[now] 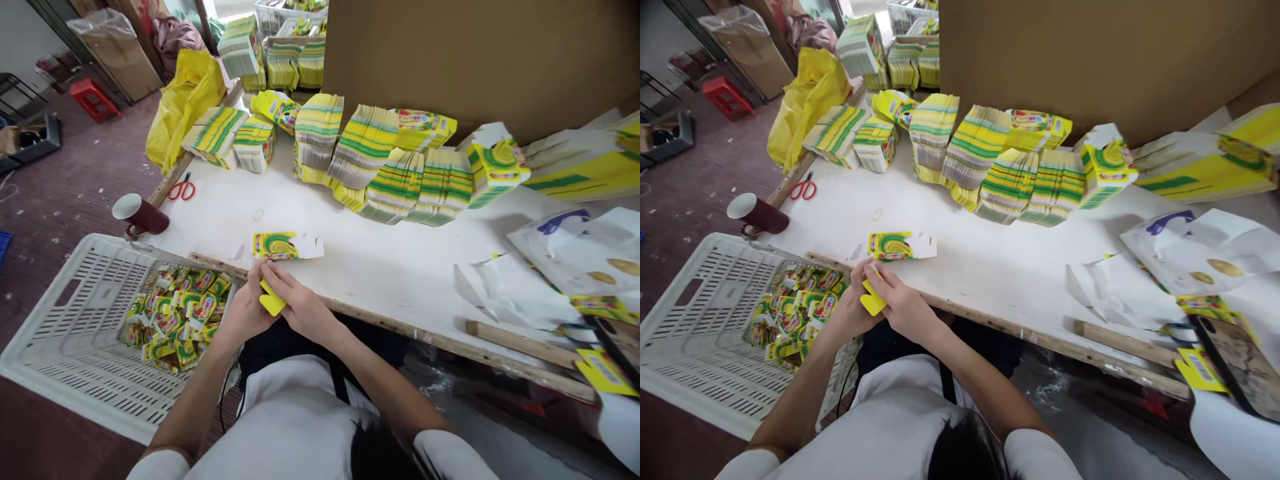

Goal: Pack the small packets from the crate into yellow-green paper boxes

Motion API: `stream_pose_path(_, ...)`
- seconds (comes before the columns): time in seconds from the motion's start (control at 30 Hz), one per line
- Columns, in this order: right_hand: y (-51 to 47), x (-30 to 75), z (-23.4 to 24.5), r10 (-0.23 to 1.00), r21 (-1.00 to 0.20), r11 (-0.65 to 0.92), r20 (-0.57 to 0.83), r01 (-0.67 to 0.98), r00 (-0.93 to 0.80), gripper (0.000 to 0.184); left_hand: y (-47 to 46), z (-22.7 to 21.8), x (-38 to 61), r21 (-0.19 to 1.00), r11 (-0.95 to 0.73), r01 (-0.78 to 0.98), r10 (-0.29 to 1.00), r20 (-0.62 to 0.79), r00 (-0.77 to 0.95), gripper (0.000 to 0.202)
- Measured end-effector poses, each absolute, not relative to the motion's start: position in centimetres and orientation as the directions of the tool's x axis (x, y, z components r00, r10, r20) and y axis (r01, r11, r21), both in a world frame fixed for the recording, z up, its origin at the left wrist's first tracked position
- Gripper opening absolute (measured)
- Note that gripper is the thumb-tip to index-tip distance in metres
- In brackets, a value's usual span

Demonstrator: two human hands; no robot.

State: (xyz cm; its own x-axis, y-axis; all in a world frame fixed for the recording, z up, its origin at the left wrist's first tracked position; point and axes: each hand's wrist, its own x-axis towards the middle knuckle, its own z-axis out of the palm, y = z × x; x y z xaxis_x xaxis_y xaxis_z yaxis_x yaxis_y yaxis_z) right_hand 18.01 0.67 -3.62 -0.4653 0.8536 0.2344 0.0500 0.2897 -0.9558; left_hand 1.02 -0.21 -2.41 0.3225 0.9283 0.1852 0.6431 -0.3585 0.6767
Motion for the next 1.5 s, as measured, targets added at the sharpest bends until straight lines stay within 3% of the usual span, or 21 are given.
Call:
stream_pose_path(0.1,1.0,18.2,-3.9,0.888,-0.916,0.373,0.307,0.146,-0.342,0.063,0.0,-2.8,0.9,0.700,-0.266,0.663,0.953,0.296,0.070,0.104)
stream_pose_path(0.2,1.8,18.8,-4.1,0.923,-0.899,0.377,0.345,0.222,-0.169,0.062,0.1,-2.7,0.5,0.862,-0.039,0.505,0.976,0.141,-0.165,0.086)
stream_pose_path(0.27,2.1,19.2,-4.3,0.900,-0.866,0.426,0.375,0.263,-0.223,0.067,0.1,-2.3,0.1,0.966,0.070,0.250,0.982,-0.023,-0.186,0.062)
stream_pose_path(0.33,2.1,19.3,-4.4,0.858,-0.825,0.485,0.385,0.292,-0.340,0.073,0.1,-1.8,0.0,0.995,0.085,0.059,0.973,-0.071,-0.219,0.049)
stream_pose_path(0.57,2.2,20.1,-3.8,0.834,-0.776,0.527,0.396,0.346,-0.383,0.041,0.2,-1.5,0.1,0.987,0.098,-0.131,0.955,-0.130,-0.267,0.048)
stream_pose_path(0.73,2.7,21.2,-3.0,0.778,-0.764,0.562,0.360,0.316,-0.515,0.030,0.3,-2.1,0.4,0.973,0.107,-0.207,0.930,-0.171,-0.326,0.052)
stream_pose_path(0.93,2.4,19.5,-3.7,0.863,-0.813,0.495,0.420,0.305,-0.282,0.019,0.6,-1.6,1.0,0.967,0.084,-0.238,0.924,-0.166,-0.345,0.050)
stream_pose_path(1.13,2.7,20.0,-3.5,0.805,-0.843,0.495,0.355,0.209,-0.475,0.024,0.2,-1.5,0.2,0.975,0.095,-0.201,0.918,-0.164,-0.360,0.050)
stream_pose_path(1.33,2.6,19.8,-3.2,0.874,-0.857,0.451,0.367,0.248,-0.320,0.016,0.2,-1.6,0.9,0.974,0.074,-0.215,0.930,-0.146,-0.338,0.050)
stream_pose_path(1.4,2.3,19.4,-3.1,0.884,-0.876,0.435,0.371,0.211,-0.283,0.022,0.2,-1.4,1.1,0.973,0.064,-0.220,0.934,-0.136,-0.329,0.049)
stream_pose_path(1.5,1.9,18.6,-2.9,0.924,-0.912,0.367,0.335,0.184,-0.184,0.046,0.2,-1.2,1.3,0.970,0.079,-0.230,0.943,-0.147,-0.298,0.049)
